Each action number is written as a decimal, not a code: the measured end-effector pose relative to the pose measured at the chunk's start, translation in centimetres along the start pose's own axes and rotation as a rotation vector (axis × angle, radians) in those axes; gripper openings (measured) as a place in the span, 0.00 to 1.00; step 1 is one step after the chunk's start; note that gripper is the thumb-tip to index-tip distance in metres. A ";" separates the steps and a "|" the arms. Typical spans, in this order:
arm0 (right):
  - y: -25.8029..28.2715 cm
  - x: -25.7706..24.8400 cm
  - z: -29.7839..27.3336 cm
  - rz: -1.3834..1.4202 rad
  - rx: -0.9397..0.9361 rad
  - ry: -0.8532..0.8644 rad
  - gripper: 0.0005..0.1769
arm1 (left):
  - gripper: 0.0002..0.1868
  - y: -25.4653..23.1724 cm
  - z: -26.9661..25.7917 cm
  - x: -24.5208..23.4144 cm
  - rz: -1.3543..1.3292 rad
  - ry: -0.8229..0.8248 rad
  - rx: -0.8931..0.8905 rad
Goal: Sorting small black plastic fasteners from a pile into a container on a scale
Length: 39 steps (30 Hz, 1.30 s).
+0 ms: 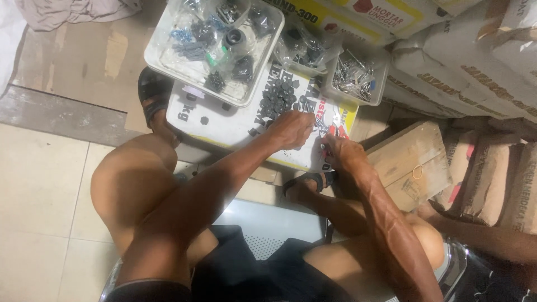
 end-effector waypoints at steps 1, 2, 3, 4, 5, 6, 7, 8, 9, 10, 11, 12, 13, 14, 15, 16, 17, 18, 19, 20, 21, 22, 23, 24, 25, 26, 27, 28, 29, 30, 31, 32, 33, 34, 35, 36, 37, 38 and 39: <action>0.1 0.1 0.2 -0.001 -0.001 0.000 0.26 | 0.09 -0.2 0.0 -0.3 0.000 -0.001 -0.001; 0.2 0.1 0.3 -0.039 0.006 0.000 0.29 | 0.08 -0.4 -0.1 -0.5 0.009 0.006 0.001; 0.3 0.2 0.5 -0.078 0.012 0.000 0.31 | 0.07 -0.6 -0.2 -0.7 0.016 0.013 0.001; 0.2 0.4 0.6 -0.079 0.011 0.000 0.31 | 0.07 -0.7 -0.2 -0.8 0.016 0.011 0.000; 0.0 0.6 0.7 -0.041 0.017 0.004 0.28 | 0.07 -0.8 -0.2 -0.9 0.030 0.013 0.000; -0.3 0.8 0.8 -0.003 0.023 0.008 0.25 | 0.07 -1.0 -0.2 -1.0 0.044 0.014 -0.001; -0.9 1.5 1.8 -0.003 0.023 0.009 0.25 | 0.07 -0.9 -0.3 -1.0 0.043 0.014 -0.001; -1.5 2.2 2.8 -0.014 0.024 0.007 0.22 | 0.07 -0.7 -0.3 -1.0 0.038 0.017 -0.011; -2.1 2.9 3.7 -0.027 0.024 0.006 0.20 | 0.07 -0.5 -0.4 -1.0 0.031 0.021 -0.021; -1.6 2.5 2.9 -0.029 0.023 0.009 0.20 | 0.07 -0.6 -0.3 -1.1 0.029 0.020 -0.023; -1.2 2.0 2.2 -0.027 0.044 0.010 0.19 | 0.07 -0.7 -0.3 -1.3 0.038 0.017 -0.026; -0.8 1.5 1.4 -0.025 0.064 0.010 0.18 | 0.06 -0.8 -0.2 -1.5 0.047 0.013 -0.029; -1.4 1.9 1.9 -0.027 0.064 0.009 0.18 | 0.06 -0.1 0.2 -0.7 0.048 0.011 -0.029; -2.0 2.5 2.5 -0.030 0.067 0.034 0.18 | 0.07 0.6 0.7 0.0 0.056 0.002 -0.031; -2.6 3.3 2.9 -0.033 0.070 0.061 0.17 | 0.07 1.4 1.1 0.9 0.064 -0.006 -0.034; -2.6 3.0 3.3 -0.033 0.069 0.062 0.17 | 0.07 1.4 1.0 0.8 0.062 -0.005 -0.035; -2.8 2.6 3.6 0.061 0.057 0.049 0.14 | 0.07 1.4 1.1 0.8 0.047 -0.003 -0.029; -3.0 2.2 3.9 0.155 0.045 0.036 0.11 | 0.07 1.4 1.1 0.7 0.032 -0.001 -0.023; -2.9 2.5 3.7 0.155 0.045 0.038 0.11 | 0.07 1.3 1.0 0.5 0.031 0.000 -0.023; -2.7 2.6 3.3 0.139 0.042 0.012 0.10 | 0.07 1.1 0.8 0.4 0.037 0.004 -0.018; -2.6 2.6 3.0 0.124 0.039 -0.014 0.09 | 0.07 0.9 0.7 0.2 0.042 0.008 -0.013; -1.7 1.2 1.3 0.124 0.039 -0.013 0.09 | 0.07 0.7 0.6 0.1 0.040 0.009 -0.013; -0.5 -0.2 -0.3 0.134 0.019 -0.011 0.10 | 0.07 0.6 0.5 -0.1 0.045 0.007 -0.015; 0.7 -1.7 -2.0 0.144 -0.002 -0.009 0.11 | 0.06 0.4 0.5 -0.3 0.049 0.005 -0.017; 0.7 -1.9 -2.1 0.144 -0.001 -0.007 0.11 | 0.06 0.5 0.5 -0.3 0.048 0.006 -0.017; 0.6 -2.1 -2.2 0.219 -0.005 0.003 0.11 | 0.06 0.6 0.6 -0.2 0.042 0.012 -0.016; 0.5 -2.2 -2.3 0.294 -0.009 0.014 0.11 | 0.06 0.7 0.7 0.0 0.035 0.018 -0.014; -0.4 -1.6 -1.3 0.293 -0.008 0.016 0.11 | 0.06 0.3 0.5 -0.4 0.033 0.018 -0.014; -1.1 -1.1 -0.3 0.319 -0.027 -0.004 0.12 | 0.06 -0.1 0.4 -0.9 0.038 0.010 -0.026; -1.8 -0.6 0.7 0.344 -0.046 -0.023 0.13 | 0.06 -0.4 0.2 -1.5 0.043 0.001 -0.039; -1.8 -0.2 1.4 0.344 -0.047 -0.024 0.13 | 0.06 -0.3 0.2 -1.4 0.044 0.000 -0.039; -2.1 0.1 2.1 0.370 -0.029 -0.047 0.11 | 0.06 -0.2 0.2 -1.4 0.054 0.004 -0.040; -2.4 0.5 2.7 0.396 -0.010 -0.069 0.10 | 0.06 -0.2 0.2 -1.1 0.062 0.009 -0.040; -2.3 0.5 2.7 0.396 -0.009 -0.069 0.10 | 0.06 -0.1 0.2 -1.0 0.062 0.009 -0.040; -2.4 0.5 2.7 0.461 -0.002 -0.095 0.09 | 0.06 0.1 0.2 -0.8 0.039 0.011 -0.038; -2.4 0.4 2.6 0.526 0.006 -0.120 0.08 | 0.07 0.3 0.1 -0.7 0.015 0.014 -0.036; -2.2 -0.1 2.1 0.526 0.007 -0.121 0.08 | 0.07 0.4 0.2 -0.6 0.015 0.014 -0.035; -1.9 -0.9 1.4 0.502 -0.007 -0.155 0.08 | 0.07 0.6 0.3 -0.5 0.027 0.023 -0.037; -1.5 -1.7 0.7 0.479 -0.021 -0.189 0.08 | 0.07 0.7 0.4 -0.4 0.040 0.033 -0.039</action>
Point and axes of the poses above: each hand's wrist, its own z-axis towards the middle knuckle, its own x-axis out of the palm, y = z × x, the point moved 8 cm from there along z, towards the middle knuckle, and after that the axes turned 13 degrees about y, right-handed, at the moved point
